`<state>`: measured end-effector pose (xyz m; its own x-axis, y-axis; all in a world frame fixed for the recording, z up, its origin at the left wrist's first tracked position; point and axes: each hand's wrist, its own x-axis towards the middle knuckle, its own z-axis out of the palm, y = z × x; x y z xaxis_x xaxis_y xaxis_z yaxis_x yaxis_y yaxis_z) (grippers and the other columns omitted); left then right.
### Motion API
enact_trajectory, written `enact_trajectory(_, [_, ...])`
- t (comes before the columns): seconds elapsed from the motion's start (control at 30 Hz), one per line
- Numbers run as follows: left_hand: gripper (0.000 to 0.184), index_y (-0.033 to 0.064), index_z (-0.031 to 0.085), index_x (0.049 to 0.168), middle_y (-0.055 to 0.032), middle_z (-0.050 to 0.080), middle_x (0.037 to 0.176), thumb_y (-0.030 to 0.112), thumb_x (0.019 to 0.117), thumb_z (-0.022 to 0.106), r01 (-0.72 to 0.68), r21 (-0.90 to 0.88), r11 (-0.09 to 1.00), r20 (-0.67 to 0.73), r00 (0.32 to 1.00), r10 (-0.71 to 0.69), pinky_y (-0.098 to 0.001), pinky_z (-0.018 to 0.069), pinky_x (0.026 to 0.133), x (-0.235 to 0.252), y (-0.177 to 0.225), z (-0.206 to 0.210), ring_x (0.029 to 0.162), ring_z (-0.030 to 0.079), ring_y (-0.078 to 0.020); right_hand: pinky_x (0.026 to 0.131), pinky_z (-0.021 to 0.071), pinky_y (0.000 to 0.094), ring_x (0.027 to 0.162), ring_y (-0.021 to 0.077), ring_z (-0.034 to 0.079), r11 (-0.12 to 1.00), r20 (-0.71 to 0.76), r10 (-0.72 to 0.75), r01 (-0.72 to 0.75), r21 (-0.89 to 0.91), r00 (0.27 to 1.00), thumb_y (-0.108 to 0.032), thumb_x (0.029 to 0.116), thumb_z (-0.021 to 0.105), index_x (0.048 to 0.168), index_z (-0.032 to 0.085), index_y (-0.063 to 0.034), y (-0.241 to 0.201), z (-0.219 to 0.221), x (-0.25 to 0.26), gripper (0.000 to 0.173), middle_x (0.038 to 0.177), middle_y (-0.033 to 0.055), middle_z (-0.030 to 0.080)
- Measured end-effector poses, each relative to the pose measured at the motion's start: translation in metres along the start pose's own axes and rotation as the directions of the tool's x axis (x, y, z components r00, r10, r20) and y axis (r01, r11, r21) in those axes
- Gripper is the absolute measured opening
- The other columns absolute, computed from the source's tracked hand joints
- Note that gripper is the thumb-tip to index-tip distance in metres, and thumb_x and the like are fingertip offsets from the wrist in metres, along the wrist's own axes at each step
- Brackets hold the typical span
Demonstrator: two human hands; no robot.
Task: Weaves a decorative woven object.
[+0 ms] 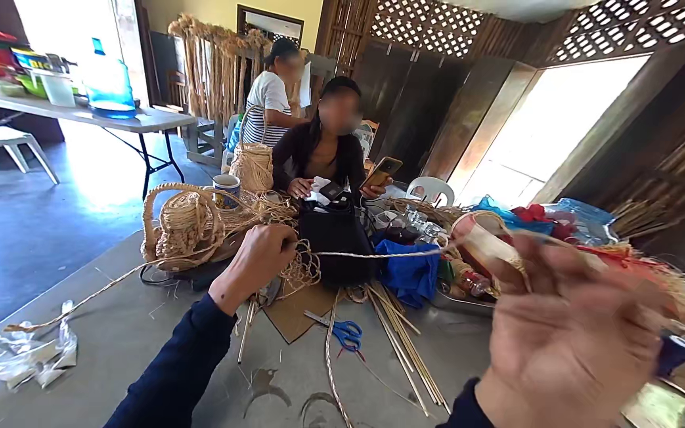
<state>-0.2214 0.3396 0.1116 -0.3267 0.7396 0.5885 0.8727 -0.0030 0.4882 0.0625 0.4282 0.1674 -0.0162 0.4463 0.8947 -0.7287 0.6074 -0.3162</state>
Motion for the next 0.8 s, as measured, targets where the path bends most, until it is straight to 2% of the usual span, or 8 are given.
enact_trajectory(0.07, [0.014, 0.0004, 0.074, 0.092, -0.0106, 0.069, 0.083, 0.007, 0.0956, 0.062, 0.007, -0.025, 1.0, -0.003, 1.0, -0.007, -0.0408, 0.0539, 0.072, -0.001, 0.002, -0.002, 0.075, 0.065, -0.0198, 0.078, 0.0644, 0.0328, 0.088, 0.0158, 0.075, 0.884, -0.098, 0.023, -0.066, -0.463, 0.995, -0.005, 0.0992, 0.059, 0.1, 0.067, -0.0073, 0.025, -0.008, 0.005, 0.009, 0.093, 0.0031, 0.075])
enact_trajectory(0.1, [0.013, 0.0004, 0.074, 0.092, -0.0106, 0.07, 0.083, 0.007, 0.0954, 0.062, 0.003, -0.032, 0.999, -0.008, 1.0, -0.003, -0.0402, 0.054, 0.072, -0.001, 0.003, -0.002, 0.075, 0.065, -0.0193, 0.077, 0.0632, 0.0324, 0.086, 0.0156, 0.074, 0.697, -0.11, 0.081, -0.135, -0.704, 0.991, -0.005, 0.0975, 0.061, 0.105, 0.067, 0.0004, 0.036, -0.012, 0.006, 0.011, 0.093, 0.0068, 0.073])
enact_trajectory(0.2, [0.014, 0.0009, 0.073, 0.091, -0.0098, 0.069, 0.083, 0.007, 0.0953, 0.062, -0.013, -0.026, 1.0, -0.014, 1.0, 0.013, -0.0382, 0.0535, 0.071, -0.002, 0.006, -0.003, 0.075, 0.065, -0.018, 0.098, 0.0477, 0.0632, 0.119, 0.0473, 0.062, 0.132, -0.153, 0.434, -0.231, -0.964, 0.888, -0.005, 0.098, 0.056, 0.148, 0.044, 0.0101, 0.05, -0.005, 0.01, 0.053, 0.129, 0.0344, 0.061])
enact_trajectory(0.23, [0.013, 0.001, 0.073, 0.091, -0.0099, 0.069, 0.083, 0.007, 0.0947, 0.062, -0.024, -0.023, 0.999, -0.021, 0.999, 0.023, -0.0387, 0.0537, 0.071, -0.002, 0.007, -0.003, 0.075, 0.065, -0.0185, 0.102, 0.044, 0.0647, 0.126, 0.0499, 0.056, 0.109, -0.12, 0.495, -0.198, -0.974, 0.861, -0.005, 0.0976, 0.055, 0.15, 0.041, 0.0107, 0.053, -0.002, 0.009, 0.057, 0.135, 0.0364, 0.056])
enact_trajectory(0.33, [0.013, 0.0015, 0.073, 0.089, -0.0092, 0.069, 0.082, 0.007, 0.094, 0.063, -0.044, -0.01, 0.999, -0.048, 0.998, 0.043, -0.0392, 0.0538, 0.07, -0.004, 0.007, -0.002, 0.074, 0.065, -0.0184, 0.099, 0.0512, 0.0539, 0.115, 0.0342, 0.066, 0.392, 0.157, 0.529, -0.075, -0.917, 0.834, -0.028, 0.0994, 0.063, 0.131, 0.067, 0.0019, 0.065, 0.008, -0.002, 0.044, 0.123, 0.0219, 0.069])
enact_trajectory(0.43, [0.012, 0.0013, 0.073, 0.088, -0.0089, 0.069, 0.08, 0.007, 0.0934, 0.063, -0.033, -0.022, 0.999, -0.055, 0.998, 0.032, -0.0387, 0.0535, 0.068, -0.005, 0.009, -0.003, 0.072, 0.065, -0.0178, 0.101, 0.0523, 0.0526, 0.112, 0.0304, 0.069, 0.574, 0.387, 0.461, 0.065, -0.816, 0.799, -0.035, 0.0817, 0.083, 0.114, 0.077, -0.005, 0.072, 0.036, -0.018, 0.045, 0.11, 0.0106, 0.076])
enact_trajectory(0.6, [0.011, 0.0035, 0.075, 0.091, -0.0066, 0.07, 0.079, 0.009, 0.0944, 0.066, 0.015, -0.042, 0.999, -0.061, 0.998, -0.017, -0.0347, 0.0538, 0.068, -0.005, 0.011, -0.008, 0.071, 0.065, -0.0136, 0.096, 0.0509, 0.0557, 0.101, 0.0338, 0.071, 0.404, 0.461, 0.393, 0.301, -0.864, 0.795, -0.03, 0.076, 0.086, 0.095, 0.079, -0.0051, 0.085, 0.072, -0.041, 0.032, 0.089, 0.0105, 0.076])
enact_trajectory(0.8, [0.011, 0.0031, 0.075, 0.094, -0.0066, 0.07, 0.083, 0.008, 0.0953, 0.065, 0.033, -0.076, 0.997, -0.012, 0.999, -0.035, -0.0333, 0.0536, 0.071, -0.004, 0.013, -0.009, 0.074, 0.065, -0.0124, 0.083, 0.0544, 0.0466, 0.089, 0.0303, 0.07, 0.335, 0.46, 0.343, 0.351, -0.874, 0.819, -0.004, 0.0847, 0.074, 0.085, 0.079, -0.006, 0.098, 0.074, -0.048, 0.006, 0.078, 0.0088, 0.072])
